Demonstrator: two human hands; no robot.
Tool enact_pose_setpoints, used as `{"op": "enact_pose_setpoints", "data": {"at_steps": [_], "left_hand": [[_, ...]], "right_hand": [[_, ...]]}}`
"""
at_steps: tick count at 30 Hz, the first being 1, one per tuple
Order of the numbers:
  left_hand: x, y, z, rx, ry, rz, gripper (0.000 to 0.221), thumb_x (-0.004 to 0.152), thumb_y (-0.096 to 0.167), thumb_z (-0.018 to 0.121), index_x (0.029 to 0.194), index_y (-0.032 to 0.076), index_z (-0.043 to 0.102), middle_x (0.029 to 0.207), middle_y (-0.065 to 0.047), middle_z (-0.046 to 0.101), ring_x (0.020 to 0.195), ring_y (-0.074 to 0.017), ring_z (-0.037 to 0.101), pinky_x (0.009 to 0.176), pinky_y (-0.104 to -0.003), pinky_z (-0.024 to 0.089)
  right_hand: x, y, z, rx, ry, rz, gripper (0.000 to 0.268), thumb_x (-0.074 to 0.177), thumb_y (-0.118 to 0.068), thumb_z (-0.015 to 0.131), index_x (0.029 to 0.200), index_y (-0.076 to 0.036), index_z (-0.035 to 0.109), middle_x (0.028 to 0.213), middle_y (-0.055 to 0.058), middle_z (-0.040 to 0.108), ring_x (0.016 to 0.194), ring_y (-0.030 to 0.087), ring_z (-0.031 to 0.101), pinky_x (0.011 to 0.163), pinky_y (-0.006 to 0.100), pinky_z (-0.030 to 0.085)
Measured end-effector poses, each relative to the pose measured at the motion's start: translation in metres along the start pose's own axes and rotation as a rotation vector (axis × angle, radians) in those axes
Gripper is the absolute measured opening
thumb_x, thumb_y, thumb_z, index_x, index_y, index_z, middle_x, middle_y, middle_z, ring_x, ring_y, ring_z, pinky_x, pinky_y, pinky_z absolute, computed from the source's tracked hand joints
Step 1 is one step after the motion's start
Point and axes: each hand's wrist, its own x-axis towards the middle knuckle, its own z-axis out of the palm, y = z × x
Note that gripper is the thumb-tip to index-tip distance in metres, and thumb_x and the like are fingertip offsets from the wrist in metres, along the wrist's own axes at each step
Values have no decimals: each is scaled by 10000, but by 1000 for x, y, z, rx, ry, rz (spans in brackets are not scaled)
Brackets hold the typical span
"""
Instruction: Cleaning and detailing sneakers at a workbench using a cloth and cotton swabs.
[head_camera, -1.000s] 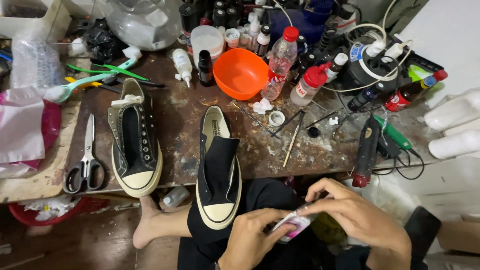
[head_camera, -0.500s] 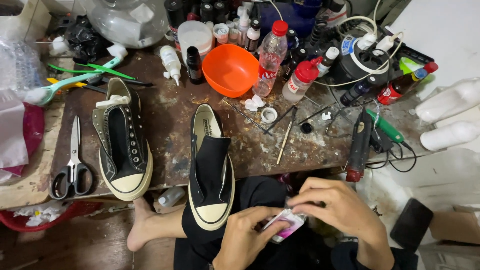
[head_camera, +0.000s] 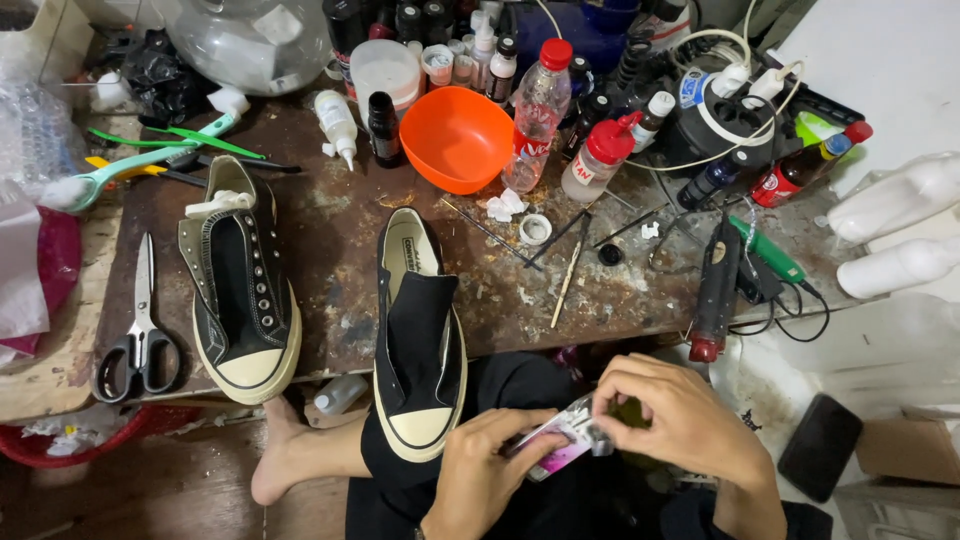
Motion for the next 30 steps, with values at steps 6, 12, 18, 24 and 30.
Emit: {"op": "enact_pose_setpoints", "data": {"at_steps": [6,12,18,24,30], "left_hand": [[-2,-3,1,45,31,20,222,759,199,753,953,96,724,896,-9,746,782,-129,705,697,-243,557],[0,-1,-1,35,20,-22,217,753,192,759,947,99,733,906,-9,752,771,-122,698,683,-243,544],[0,2,-3,-12,53,-47,224,734,181,770,932,83,732,897,-29,754,814,-134,722,723,-251,579],[2,7,-5,-30,67,-62,209,725,183,776,907,88,736,876,-22,757,785,-123,721,676,-241,578],[1,7,-9,-31,75,-199,117,759,204,756,854,139,732,740,44,755,611,-34,669,536,-190,512]], "right_hand": [[-2,-3,3,-17,35,-95,219,804,-402,656,933,-241,732,917,-113,663,843,87,639,633,289,463],[-6,3,4,12,14,-132,191,839,-388,634,798,-215,703,900,-91,640,792,81,633,600,278,467],[-7,-7,3,91,140,-129,223,783,-381,685,894,-203,760,845,-75,681,779,94,644,646,269,470],[-10,2,2,25,126,-114,149,813,-357,644,819,-251,747,818,-113,688,762,71,643,611,256,471],[-27,-2,-18,-84,389,-132,119,813,-285,637,827,-186,701,799,-81,683,752,93,627,660,260,461]]}}
